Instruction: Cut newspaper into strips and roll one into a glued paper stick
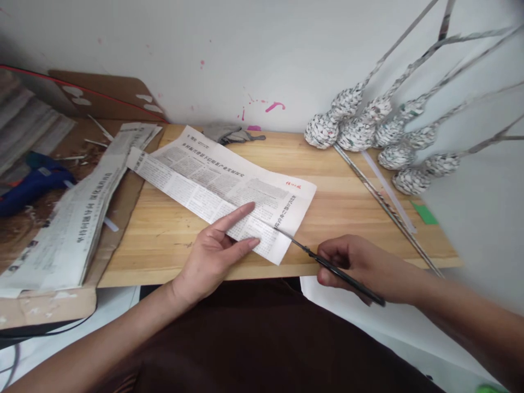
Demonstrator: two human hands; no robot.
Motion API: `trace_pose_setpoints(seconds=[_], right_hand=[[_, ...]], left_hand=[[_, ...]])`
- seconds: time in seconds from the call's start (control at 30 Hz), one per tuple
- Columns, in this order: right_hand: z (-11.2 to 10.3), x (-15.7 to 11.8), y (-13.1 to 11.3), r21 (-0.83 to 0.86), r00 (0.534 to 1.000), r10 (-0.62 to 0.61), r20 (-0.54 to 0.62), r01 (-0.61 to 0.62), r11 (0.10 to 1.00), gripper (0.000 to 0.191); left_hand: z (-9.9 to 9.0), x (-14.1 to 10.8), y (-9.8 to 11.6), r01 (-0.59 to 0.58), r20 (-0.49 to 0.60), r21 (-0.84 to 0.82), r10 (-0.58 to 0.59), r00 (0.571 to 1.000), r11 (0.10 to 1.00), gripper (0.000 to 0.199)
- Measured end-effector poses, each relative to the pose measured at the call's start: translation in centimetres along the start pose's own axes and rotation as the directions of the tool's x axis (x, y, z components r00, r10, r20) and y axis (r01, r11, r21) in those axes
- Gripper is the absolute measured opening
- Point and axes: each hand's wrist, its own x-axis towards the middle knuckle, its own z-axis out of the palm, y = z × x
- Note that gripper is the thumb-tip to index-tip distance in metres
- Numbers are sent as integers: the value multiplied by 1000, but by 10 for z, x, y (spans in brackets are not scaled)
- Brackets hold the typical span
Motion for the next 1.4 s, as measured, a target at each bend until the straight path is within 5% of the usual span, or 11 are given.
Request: trace_pose_setpoints(seconds=[0.17, 0.43, 0.93, 1.4], right_hand=[[3, 6, -1, 27, 997, -66, 50, 65, 998, 47], [5, 14, -10, 37, 989, -89, 118, 85, 996, 49], [-1, 10, -9, 52, 998, 30, 60, -33, 998, 45], [9, 22, -20, 99, 988, -100, 118, 89, 991, 41]], left_hand=[[-2, -1, 2, -9, 84, 121, -1, 996, 993, 74], [-1, -2, 4, -17, 101, 95, 8, 995, 995, 77], [-1, -1, 4, -65, 134, 111, 49, 990, 992, 78], [1, -1, 11, -56, 202, 55, 44, 978, 997, 77]])
